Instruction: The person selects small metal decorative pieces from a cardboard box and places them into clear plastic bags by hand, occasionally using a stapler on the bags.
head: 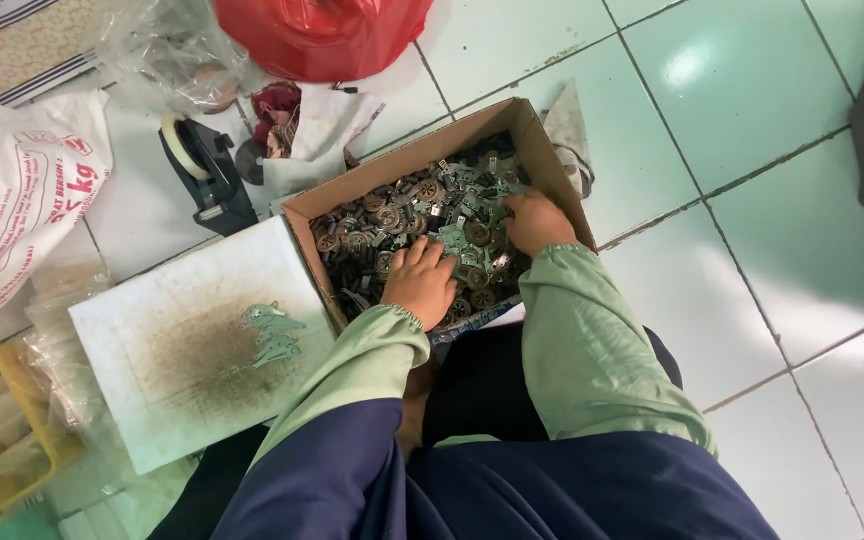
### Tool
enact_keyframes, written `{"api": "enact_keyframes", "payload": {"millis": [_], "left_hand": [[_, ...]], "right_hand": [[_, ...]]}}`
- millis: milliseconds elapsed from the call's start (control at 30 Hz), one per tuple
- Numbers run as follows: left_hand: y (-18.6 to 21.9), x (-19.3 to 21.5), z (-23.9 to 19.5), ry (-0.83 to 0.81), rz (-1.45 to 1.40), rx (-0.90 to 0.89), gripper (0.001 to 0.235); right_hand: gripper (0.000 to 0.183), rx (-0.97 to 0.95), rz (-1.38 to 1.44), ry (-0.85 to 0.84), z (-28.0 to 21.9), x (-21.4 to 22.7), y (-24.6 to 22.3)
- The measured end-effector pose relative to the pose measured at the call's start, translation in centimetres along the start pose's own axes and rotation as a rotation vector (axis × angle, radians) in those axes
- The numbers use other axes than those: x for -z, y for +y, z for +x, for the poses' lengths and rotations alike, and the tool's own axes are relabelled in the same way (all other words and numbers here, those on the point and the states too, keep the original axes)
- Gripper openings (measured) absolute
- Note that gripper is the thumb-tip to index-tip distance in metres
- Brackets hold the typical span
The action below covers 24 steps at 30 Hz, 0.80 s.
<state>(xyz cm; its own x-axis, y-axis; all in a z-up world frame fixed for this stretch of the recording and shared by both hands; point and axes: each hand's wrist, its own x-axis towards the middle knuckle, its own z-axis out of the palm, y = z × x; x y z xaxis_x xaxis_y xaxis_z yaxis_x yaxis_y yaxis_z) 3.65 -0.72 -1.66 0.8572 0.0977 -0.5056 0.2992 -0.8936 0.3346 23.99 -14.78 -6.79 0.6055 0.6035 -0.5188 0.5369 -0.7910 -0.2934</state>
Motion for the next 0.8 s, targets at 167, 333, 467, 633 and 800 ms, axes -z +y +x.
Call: {"api": "enact_keyframes", "payload": {"millis": [167, 333, 467, 633, 800], "left_hand": [[-0.1, -1.7, 1.4, -0.057, -0.032, 0.003, 0.047], [-0.1, -3.2, 2.9, -0.08, -0.018, 0.003, 0.052], [-0.3, -3.8, 3.0, -0.109, -0.021, 0.04, 0.053], [-0.3, -3.5, 2.6, -0.053, -0.09, 0.048, 0.047], [-0.1, -2.2, 1.2, 0.146, -0.492, 0.101, 0.047]], "right_hand": [[0.046, 0.052, -0.187, -0.005, 2.7, -2.7, 0.7], [0.04, 0.118, -0.226, 0.047, 2.4, -2.9, 0.0], [0.037, 0.122, -0.18, 0.001, 1.7, -2.6, -0.2], [0.035, 0.145, -0.054, -0.119, -0.8, -0.3, -1.1], [0.027, 0.189, 0.157, -0.085, -4.5, 1.9, -4.3]]}}
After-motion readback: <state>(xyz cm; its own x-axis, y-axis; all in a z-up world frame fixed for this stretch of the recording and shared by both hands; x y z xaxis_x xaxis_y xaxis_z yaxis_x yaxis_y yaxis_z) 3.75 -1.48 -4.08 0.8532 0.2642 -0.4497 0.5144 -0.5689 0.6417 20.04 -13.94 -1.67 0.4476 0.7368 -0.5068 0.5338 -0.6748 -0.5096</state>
